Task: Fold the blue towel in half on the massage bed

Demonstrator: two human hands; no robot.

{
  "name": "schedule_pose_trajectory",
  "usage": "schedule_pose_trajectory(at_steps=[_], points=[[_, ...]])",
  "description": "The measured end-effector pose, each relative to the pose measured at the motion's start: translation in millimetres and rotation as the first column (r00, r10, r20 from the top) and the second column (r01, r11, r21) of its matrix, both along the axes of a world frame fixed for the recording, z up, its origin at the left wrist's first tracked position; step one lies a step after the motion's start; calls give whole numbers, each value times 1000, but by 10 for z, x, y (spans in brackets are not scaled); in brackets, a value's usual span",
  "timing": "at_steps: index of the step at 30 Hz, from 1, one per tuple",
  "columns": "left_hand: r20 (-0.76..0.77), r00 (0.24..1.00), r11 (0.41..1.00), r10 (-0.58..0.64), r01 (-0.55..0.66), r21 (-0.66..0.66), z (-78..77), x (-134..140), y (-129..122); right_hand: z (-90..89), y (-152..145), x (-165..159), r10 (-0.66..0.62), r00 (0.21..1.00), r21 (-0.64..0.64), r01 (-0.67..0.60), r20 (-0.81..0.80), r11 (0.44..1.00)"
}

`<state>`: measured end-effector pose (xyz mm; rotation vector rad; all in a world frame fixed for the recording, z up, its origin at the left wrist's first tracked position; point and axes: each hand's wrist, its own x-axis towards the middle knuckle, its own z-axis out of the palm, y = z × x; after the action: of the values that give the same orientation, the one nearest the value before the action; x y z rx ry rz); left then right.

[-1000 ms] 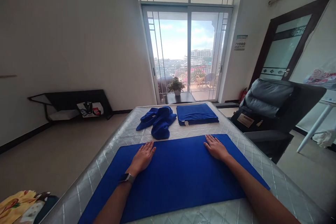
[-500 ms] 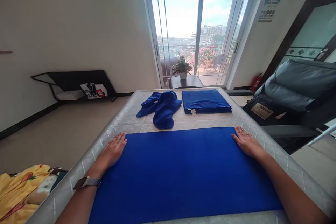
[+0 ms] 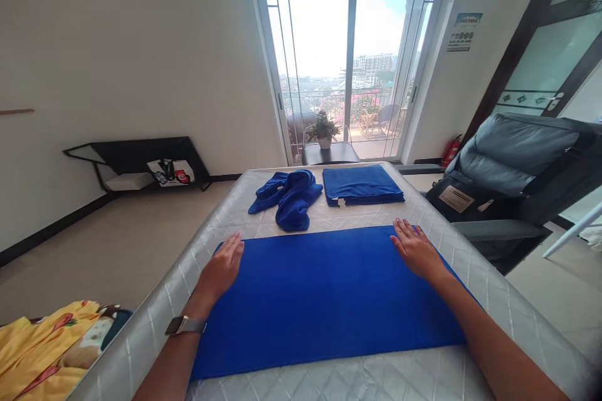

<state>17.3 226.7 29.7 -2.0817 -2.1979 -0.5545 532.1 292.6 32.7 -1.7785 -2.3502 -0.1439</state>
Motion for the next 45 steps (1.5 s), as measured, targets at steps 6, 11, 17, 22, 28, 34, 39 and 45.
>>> schedule_pose_trajectory(at_steps=[6,11,17,22,28,34,39,45], points=[[-66,886,888,-459,457,-42,-114,1568,-151,-50,-517,-1272,324,934,-84,-338,-150,937],[-78,883,882,-463,451,-134,-305,1842,-228,-207,-645,-1600,262,948,-185,-295,-183,938],[-180,943,950,-281,247,-189,-407,890,-462,-195,-678,-828,97,988,-254,-125,-121,959],[-326,931,975,-161,100,-197,-655,-348,-812,-329,-718,219,-146,989,-223,138,-20,965],[-321,945,978,-60,-9,-209,-739,-854,-1104,-348,-755,776,-293,956,-193,288,0,938],[-191,973,984,-127,100,-149,-418,124,-955,-16,-1007,-141,-119,992,-94,115,-36,989],[-112,882,888,-458,450,-89,-239,1441,-754,48,-1258,-1277,218,958,-170,-250,-186,953],[-113,835,843,-538,531,-91,-450,1787,-796,-180,-1388,-1418,274,935,-225,-323,-224,919]])
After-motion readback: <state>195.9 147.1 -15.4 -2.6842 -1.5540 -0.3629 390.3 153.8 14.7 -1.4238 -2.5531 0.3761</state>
